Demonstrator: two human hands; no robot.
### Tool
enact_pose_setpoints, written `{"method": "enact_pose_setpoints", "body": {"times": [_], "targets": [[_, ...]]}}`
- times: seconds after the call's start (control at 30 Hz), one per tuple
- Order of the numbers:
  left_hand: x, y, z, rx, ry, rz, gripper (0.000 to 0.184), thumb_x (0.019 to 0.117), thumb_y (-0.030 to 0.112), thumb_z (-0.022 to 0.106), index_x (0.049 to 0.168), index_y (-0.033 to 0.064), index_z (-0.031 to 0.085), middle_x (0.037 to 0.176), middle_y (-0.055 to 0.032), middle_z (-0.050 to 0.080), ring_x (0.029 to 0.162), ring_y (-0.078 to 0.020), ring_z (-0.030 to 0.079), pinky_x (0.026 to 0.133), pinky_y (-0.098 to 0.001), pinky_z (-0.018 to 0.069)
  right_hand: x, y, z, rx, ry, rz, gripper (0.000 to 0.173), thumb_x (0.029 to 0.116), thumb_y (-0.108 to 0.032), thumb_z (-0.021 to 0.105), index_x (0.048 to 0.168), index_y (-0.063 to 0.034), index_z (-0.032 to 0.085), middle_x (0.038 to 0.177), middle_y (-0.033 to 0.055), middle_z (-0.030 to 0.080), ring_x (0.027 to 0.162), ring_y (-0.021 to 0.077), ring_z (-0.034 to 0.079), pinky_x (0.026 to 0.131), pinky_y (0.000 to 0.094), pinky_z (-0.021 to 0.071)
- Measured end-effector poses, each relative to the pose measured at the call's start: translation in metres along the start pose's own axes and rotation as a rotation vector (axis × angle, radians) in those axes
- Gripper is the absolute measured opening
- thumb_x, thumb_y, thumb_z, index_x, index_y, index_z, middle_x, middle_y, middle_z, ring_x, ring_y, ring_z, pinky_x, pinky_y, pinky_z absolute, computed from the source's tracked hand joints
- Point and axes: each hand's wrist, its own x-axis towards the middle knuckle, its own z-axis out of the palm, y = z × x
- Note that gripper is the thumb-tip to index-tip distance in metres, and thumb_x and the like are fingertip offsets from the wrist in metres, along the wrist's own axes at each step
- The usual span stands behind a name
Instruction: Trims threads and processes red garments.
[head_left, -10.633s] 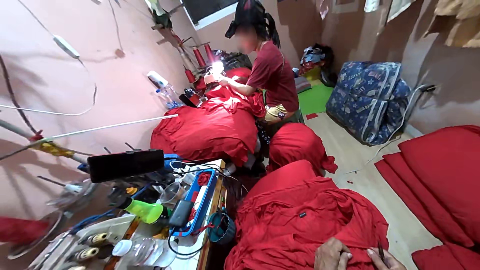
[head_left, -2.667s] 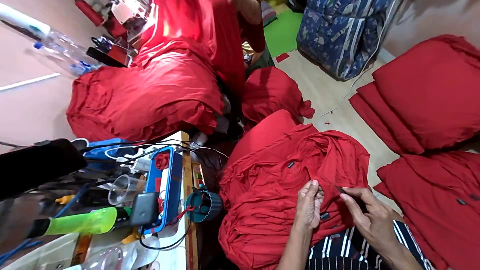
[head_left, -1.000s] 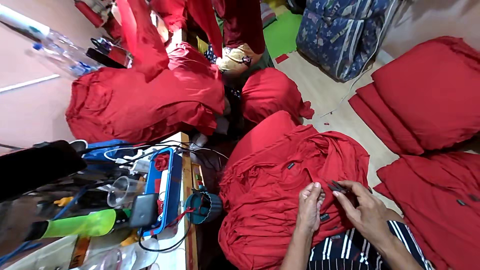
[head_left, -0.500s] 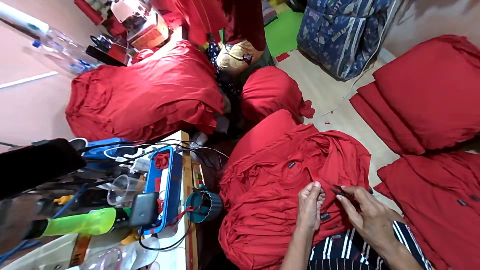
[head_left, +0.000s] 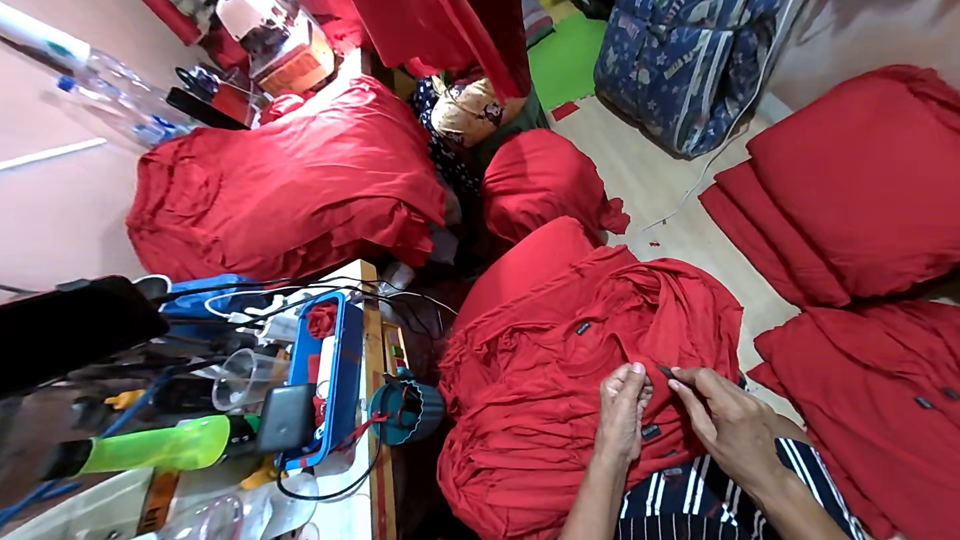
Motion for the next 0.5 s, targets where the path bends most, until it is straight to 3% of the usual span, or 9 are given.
{"method": "enact_pose_setpoints", "body": {"times": [0.17,0.27,0.37,0.43,0.5], "targets": [[0.002,-0.001,-0.002,-0.001,0.000,-0.005,0.031,0.1049,0.006,0.043,0.080,0.0080,0.062,0.066,0.0066,0.057,0.062,0.0008,0.055,0.065,-0.0148,0.0493,0.004,0.003,-0.009,0.155,0.083,0.222,0.030,0.1015,-0.020,0.056,0.108,0.0064,0.069,0.094,0.0189,0.073,0.081,0.0233,0.071,0.072,0.0382,0.0572],[0.002,-0.001,-0.001,0.009,0.002,0.002,0.031,0.1045,0.006,0.042,0.080,0.0083,0.061,0.065,0.0072,0.056,0.061,0.0013,0.054,0.064,-0.0149,0.0483,0.012,0.011,-0.016,0.237,0.115,0.313,0.039,0.0988,-0.025,0.059,0.118,0.0080,0.062,0.097,0.0170,0.069,0.079,0.0122,0.064,0.071,0.0261,0.0532],[0.002,-0.001,0.000,0.039,0.002,-0.002,0.030,0.1049,0.007,0.042,0.082,0.0072,0.062,0.068,0.0064,0.058,0.065,0.0004,0.056,0.068,-0.0161,0.0500,0.013,0.007,-0.012,0.262,-0.026,0.272,0.056,0.0922,-0.037,0.067,0.126,0.0073,0.063,0.101,0.0217,0.071,0.081,0.0273,0.067,0.071,0.0464,0.0545],[0.002,-0.002,-0.002,0.058,-0.021,-0.001,0.028,0.1050,0.007,0.043,0.086,0.0052,0.063,0.073,0.0044,0.062,0.068,-0.0009,0.059,0.071,-0.0178,0.0516,0.010,0.003,0.000,0.259,-0.076,0.217,0.043,0.0915,-0.031,0.069,0.116,0.0041,0.071,0.101,0.0187,0.073,0.082,0.0267,0.071,0.074,0.0446,0.0575],[0.002,-0.004,-0.002,0.069,-0.010,0.013,0.028,0.1048,0.006,0.043,0.085,0.0058,0.063,0.072,0.0053,0.061,0.067,0.0002,0.058,0.069,-0.0165,0.0506,0.010,-0.001,0.011,0.273,-0.047,0.232,0.025,0.0904,-0.019,0.070,0.100,0.0034,0.074,0.086,0.0148,0.073,0.073,0.0184,0.069,0.068,0.0327,0.0556]]}}
